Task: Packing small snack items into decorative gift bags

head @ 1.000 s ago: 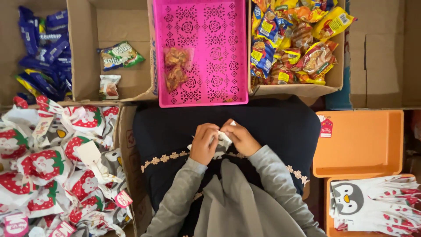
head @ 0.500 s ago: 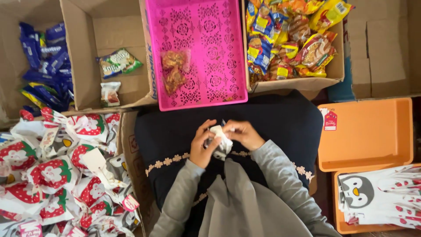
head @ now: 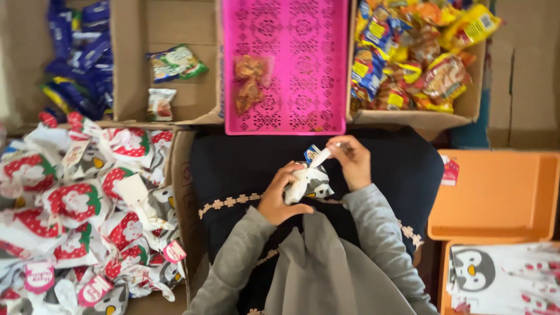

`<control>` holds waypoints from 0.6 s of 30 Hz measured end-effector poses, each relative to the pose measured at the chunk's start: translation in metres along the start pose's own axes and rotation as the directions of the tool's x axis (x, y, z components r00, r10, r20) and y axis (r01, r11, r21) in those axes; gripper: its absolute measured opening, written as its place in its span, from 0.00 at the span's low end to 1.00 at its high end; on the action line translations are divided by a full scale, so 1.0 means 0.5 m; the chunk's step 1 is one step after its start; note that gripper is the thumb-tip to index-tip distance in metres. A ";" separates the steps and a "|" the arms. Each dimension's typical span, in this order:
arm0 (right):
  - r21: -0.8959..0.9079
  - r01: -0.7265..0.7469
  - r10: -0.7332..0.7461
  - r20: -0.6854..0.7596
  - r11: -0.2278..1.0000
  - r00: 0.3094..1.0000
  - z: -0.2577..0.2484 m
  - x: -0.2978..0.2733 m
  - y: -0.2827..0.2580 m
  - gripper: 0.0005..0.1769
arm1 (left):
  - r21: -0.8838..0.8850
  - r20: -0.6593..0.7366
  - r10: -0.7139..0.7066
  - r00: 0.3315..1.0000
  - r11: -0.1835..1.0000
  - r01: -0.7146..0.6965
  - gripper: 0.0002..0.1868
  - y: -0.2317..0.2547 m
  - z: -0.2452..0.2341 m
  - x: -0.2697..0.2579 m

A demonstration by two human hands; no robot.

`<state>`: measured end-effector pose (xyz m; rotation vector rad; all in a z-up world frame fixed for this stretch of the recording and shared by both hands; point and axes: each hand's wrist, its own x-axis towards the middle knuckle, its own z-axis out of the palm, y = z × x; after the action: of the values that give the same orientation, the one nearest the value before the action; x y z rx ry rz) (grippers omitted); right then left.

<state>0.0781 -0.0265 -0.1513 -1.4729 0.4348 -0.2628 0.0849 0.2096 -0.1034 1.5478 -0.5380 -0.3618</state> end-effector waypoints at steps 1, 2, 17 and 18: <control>0.000 0.007 -0.007 0.024 1.000 1.000 -0.009 -0.007 -0.025 0.09 | 0.006 -0.023 0.007 1.000 1.000 -0.006 0.33 -0.026 0.011 -0.012; -0.052 0.112 -0.111 0.018 0.992 0.994 -0.013 -0.006 -0.048 0.09 | 0.046 -0.163 -0.111 0.980 0.992 0.120 0.38 -0.054 0.021 -0.025; -0.999 0.000 -0.275 0.010 -0.034 0.961 -0.422 0.054 -0.002 0.18 | 0.325 -0.807 0.110 0.581 0.904 0.280 0.16 0.182 -0.438 -0.135; -0.988 -0.052 -0.296 -0.006 -0.148 0.955 -0.424 0.064 0.006 0.18 | 0.316 -0.855 0.079 0.512 0.864 0.393 0.16 0.179 -0.491 -0.158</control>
<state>0.0141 -0.2305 -0.1667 -3.1925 0.7743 -0.2412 0.1408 0.4593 -0.0085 2.0289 0.3648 0.4717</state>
